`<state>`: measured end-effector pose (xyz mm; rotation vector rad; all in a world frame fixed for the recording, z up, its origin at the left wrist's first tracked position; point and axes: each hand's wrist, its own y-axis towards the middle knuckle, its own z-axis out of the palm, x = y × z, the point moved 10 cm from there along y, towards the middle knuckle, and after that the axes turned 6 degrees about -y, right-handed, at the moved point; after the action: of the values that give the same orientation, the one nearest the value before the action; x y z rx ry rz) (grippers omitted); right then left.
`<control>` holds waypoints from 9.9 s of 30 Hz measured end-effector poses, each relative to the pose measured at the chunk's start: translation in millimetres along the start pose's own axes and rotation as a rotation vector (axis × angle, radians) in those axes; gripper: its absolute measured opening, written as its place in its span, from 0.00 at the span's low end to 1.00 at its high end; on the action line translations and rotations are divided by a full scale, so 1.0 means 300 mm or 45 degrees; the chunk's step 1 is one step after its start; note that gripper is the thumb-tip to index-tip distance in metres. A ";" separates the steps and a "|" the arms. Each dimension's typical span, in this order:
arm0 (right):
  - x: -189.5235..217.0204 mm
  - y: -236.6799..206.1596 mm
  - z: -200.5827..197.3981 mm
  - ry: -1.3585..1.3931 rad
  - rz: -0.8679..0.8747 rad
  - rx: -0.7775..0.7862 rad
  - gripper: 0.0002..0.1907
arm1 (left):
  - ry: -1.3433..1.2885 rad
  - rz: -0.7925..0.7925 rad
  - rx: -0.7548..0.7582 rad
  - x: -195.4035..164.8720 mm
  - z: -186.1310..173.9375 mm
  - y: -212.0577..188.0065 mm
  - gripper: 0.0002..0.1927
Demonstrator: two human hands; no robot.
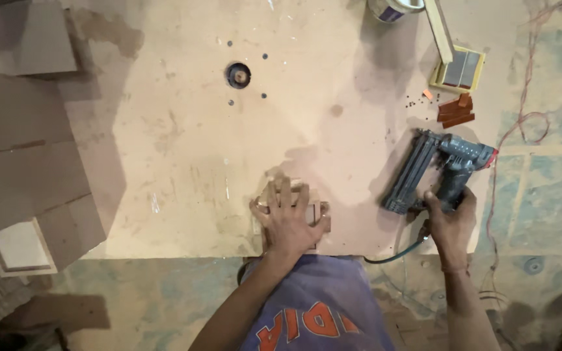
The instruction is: The person assembles small wooden boxes by hand, applying glue to the edges and using a pneumatic nail gun to fasten the pieces together. The person repeatedly picks up wooden parts, aligns them, applies adhesive, and secures them with nails.
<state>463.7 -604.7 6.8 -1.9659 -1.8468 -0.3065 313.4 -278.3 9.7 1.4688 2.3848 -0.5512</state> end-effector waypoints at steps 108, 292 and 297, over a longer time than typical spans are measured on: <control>0.112 -0.489 0.372 1.490 0.802 1.332 0.23 | 0.046 0.322 0.021 -0.039 0.045 -0.032 0.29; 0.965 -0.073 0.672 -0.367 0.252 2.402 0.22 | -0.686 -0.260 -0.392 0.397 -0.105 -0.154 0.26; 0.974 -0.082 0.681 -0.317 0.178 2.459 0.22 | -0.636 -0.233 -0.373 0.393 -0.099 -0.158 0.27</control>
<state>440.3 -251.5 -42.4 -0.6259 -1.0129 1.3038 217.7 -191.2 -6.6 0.8716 2.0961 -0.5102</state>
